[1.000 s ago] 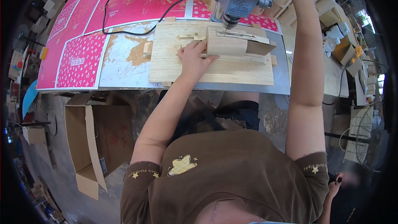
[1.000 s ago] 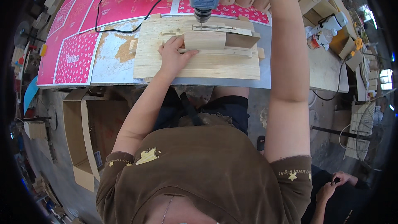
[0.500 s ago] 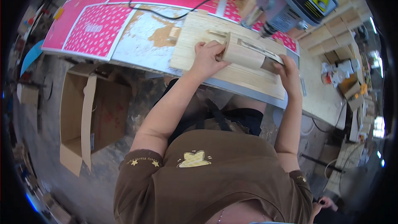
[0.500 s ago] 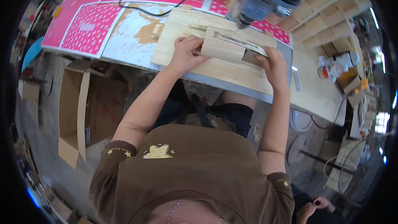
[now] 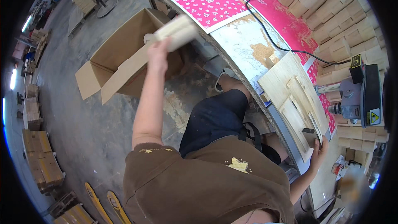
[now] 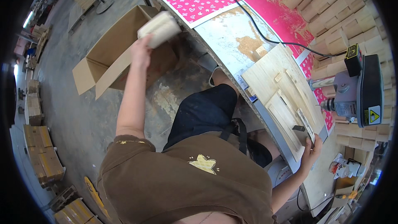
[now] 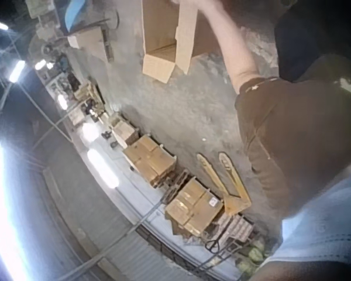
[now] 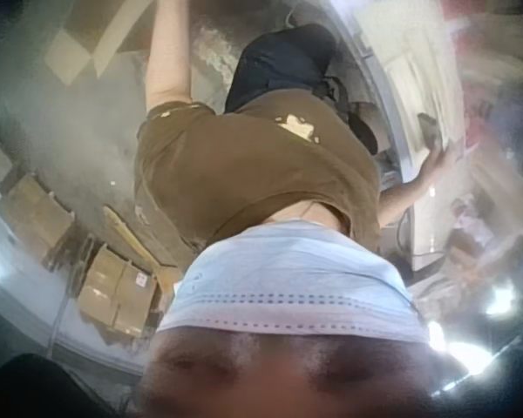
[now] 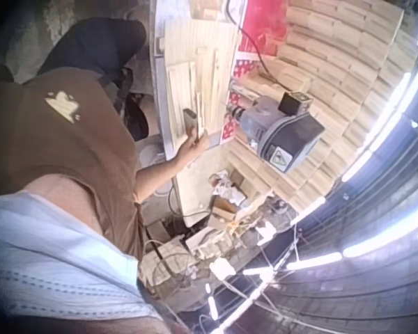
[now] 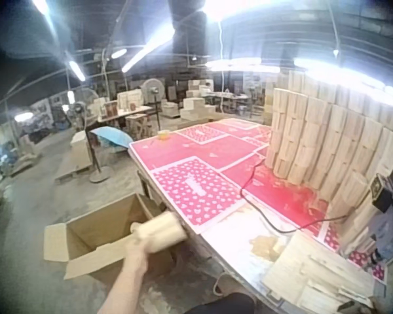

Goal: Drilling holes into cylindrical wooden components using a drill press.

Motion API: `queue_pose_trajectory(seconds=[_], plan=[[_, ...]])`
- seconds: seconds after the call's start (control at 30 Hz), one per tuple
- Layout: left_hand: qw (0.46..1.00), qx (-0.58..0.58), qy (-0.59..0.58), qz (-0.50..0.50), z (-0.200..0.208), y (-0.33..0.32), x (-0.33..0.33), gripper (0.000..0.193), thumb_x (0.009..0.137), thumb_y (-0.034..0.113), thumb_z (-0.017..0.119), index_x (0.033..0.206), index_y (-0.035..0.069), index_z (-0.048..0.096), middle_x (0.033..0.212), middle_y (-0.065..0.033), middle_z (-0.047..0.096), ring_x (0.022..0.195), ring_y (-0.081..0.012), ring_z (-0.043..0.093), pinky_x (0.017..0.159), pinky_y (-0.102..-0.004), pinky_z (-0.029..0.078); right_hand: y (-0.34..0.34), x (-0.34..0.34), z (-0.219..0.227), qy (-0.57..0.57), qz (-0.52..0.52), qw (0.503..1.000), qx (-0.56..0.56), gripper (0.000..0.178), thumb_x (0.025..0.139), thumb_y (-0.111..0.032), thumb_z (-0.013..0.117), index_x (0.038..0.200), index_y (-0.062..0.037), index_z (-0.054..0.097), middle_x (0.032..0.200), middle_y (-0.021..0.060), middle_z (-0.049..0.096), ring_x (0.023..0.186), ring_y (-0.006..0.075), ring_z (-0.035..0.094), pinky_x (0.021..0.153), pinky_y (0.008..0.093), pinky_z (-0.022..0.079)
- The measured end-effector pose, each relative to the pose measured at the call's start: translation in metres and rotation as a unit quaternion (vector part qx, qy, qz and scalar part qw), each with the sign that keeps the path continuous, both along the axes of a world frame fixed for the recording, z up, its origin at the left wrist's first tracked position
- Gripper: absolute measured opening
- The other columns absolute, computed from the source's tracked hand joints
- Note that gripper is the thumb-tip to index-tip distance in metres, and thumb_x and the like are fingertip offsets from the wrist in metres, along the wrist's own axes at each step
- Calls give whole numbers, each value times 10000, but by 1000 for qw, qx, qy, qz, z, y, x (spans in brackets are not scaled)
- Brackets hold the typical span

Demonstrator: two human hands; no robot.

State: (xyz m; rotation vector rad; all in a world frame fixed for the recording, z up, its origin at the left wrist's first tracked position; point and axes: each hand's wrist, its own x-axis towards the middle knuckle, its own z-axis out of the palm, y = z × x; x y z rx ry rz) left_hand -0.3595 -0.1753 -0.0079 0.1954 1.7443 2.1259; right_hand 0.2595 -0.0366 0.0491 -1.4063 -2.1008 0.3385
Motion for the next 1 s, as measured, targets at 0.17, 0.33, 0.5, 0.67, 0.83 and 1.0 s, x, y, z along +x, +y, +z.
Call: queue_pose_trajectory(seconds=[0.17, 0.33, 0.5, 0.67, 0.83, 1.0], plan=[[957, -106, -42, 266, -56, -43, -137, 542, 644, 211, 793, 989, -141, 566, 943, -164, 623, 788, -248, 613, 672, -361, 503, -8, -7, 3, 41, -69, 996, -45, 240, 837, -70, 596, 1061, 1, 547, 940, 109, 554, 904, 222, 537, 773, 299, 425], [947, -136, -44, 287, -104, -66, -189, 603, 715, 258, 744, 1121, -126, 518, 1125, -188, 583, 955, -293, 595, 818, -387, 490, -15, -22, 15, -20, -37, 999, 32, 250, 734, -36, 654, 971, -11, 577, 902, 126, 572, 856, 289, 530, 735, 352, 429], [925, -361, 108, 52, -137, -47, -207, 407, 747, 268, 670, 971, -69, 627, 871, -146, 645, 786, -238, 624, 713, -346, 491, -18, -33, 26, -15, -58, 998, 36, 232, 703, -38, 668, 916, -9, 580, 853, 125, 582, 809, 308, 514, 696, 360, 416], [843, -433, 303, 103, -99, 46, -140, 361, 759, 201, 665, 1006, -59, 623, 946, -172, 647, 835, -250, 606, 761, -344, 467, -18, -39, 30, -18, -58, 998, 25, 260, 674, -40, 683, 914, -15, 585, 817, 125, 574, 774, 311, 502, 665, 369, 405], [855, -102, 505, 61, 14, 210, -3, 287, 830, 122, 634, 1082, -8, 590, 1063, -128, 577, 1001, -238, 536, 883, -348, 419, -17, -38, 29, -31, -49, 997, 55, 277, 640, -74, 698, 890, -36, 586, 805, 111, 570, 761, 308, 494, 655, 373, 397], [826, 200, 487, -202, 90, 357, 174, 280, 758, 107, 688, 1022, 56, 613, 963, -72, 587, 888, -180, 561, 786, -305, 453, -16, -38, 29, -37, -53, 996, 60, 253, 633, -59, 674, 863, -31, 572, 799, 111, 558, 766, 319, 496, 669, 373, 398]])
